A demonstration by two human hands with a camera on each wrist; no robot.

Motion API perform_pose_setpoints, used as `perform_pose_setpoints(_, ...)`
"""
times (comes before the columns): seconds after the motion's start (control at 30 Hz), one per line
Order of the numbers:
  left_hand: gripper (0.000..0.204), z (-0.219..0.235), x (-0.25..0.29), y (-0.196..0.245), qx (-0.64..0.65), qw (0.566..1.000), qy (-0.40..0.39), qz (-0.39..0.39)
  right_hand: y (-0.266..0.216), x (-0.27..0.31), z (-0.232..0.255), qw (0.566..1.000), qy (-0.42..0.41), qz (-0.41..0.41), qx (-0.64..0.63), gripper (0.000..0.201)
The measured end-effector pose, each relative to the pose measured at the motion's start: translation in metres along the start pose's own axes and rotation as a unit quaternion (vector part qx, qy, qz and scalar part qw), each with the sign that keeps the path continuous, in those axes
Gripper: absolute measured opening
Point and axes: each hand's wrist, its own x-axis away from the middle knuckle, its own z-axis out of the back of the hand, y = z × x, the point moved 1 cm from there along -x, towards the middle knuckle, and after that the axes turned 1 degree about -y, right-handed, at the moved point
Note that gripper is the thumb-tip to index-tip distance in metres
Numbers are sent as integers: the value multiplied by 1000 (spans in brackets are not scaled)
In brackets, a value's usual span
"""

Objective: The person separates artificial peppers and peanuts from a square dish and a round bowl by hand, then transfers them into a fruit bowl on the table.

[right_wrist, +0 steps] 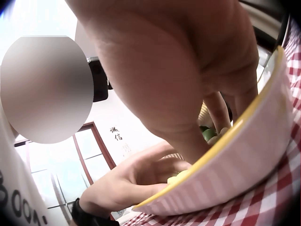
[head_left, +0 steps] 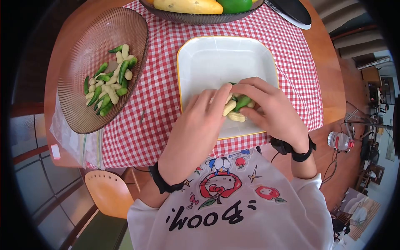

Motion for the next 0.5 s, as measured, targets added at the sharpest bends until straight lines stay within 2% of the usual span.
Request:
perform_pose_setpoints(0.23,57,3,3,-1,37,999,-13,8,-9,8,13,998,-21,-20,-48,45)
perform_pose_setpoints(0.3,59,3,5,-1,26,999,2,-19,-9,11,14,997,-40,-35,-61,46)
perform_pose_setpoints(0.4,61,2,4,1,18,1000,-11,-17,-11,15,18,998,-14,-5,-53,50)
perform_pose_setpoints(0.5,63,1,3,1,-4,1000,-1,-24,-11,18,27,999,-12,-24,-27,53)
